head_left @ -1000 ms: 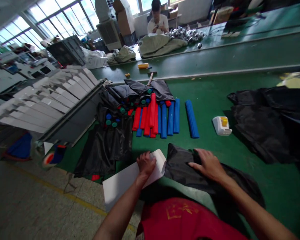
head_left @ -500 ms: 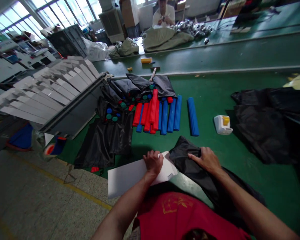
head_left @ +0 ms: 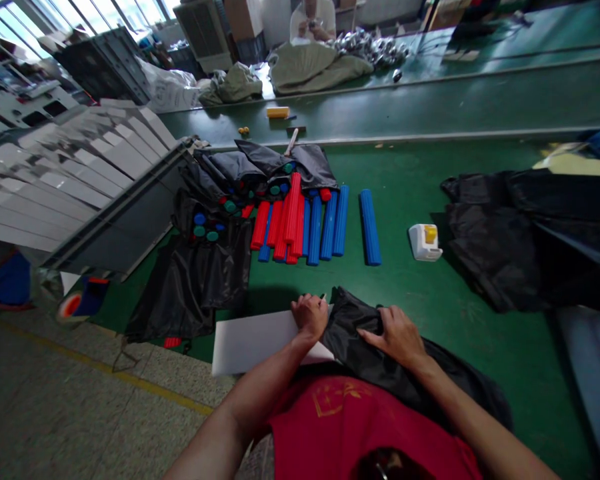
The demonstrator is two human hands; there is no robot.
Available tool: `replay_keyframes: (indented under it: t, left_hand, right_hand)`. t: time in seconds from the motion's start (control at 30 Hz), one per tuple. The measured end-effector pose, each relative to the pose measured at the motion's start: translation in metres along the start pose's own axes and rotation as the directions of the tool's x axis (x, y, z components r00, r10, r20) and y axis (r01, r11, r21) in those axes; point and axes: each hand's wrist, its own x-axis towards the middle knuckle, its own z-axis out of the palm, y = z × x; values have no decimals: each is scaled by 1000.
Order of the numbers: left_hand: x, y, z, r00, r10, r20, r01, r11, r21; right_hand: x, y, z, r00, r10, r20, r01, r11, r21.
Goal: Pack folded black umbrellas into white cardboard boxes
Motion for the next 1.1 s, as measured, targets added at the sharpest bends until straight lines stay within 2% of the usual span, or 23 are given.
replay_keyframes:
  t: [0.07,0.17,0.4,0.6,0.73,0.83,1.1]
  left_hand:
    - [0,-1,0,1000,24,13,-24,1000,0]
    - [-2,-3,0,998,52,30,-52,999,1]
    - [-2,-5,0,995,77,56,-77,997,5]
    - [-2,-2,-2,995,70,72,-70,998,6]
    - [-4,-2,-4,993,87,83,-87,996,-3]
    - [-5,-2,-4,991,99,86,-99,995,-10]
    - [-4,-4,-2,992,88,92,-86,996,-22]
  right_hand:
    - [-1,1,0,996,-73,42,71,997,31]
    - [3,2,-2,990,-114,87,112,993,35]
    - [12,1,-6,995,-10,97,14,999,-34]
    - [1,4,-10,977,-203,69,197,977,80]
    - [0,0,-14,944,-297,146,279,952,129]
    - [1,-4,-15,940,-286,184,270,957,108]
    - [-1,-12,-21,950,-254,182,252,967,38]
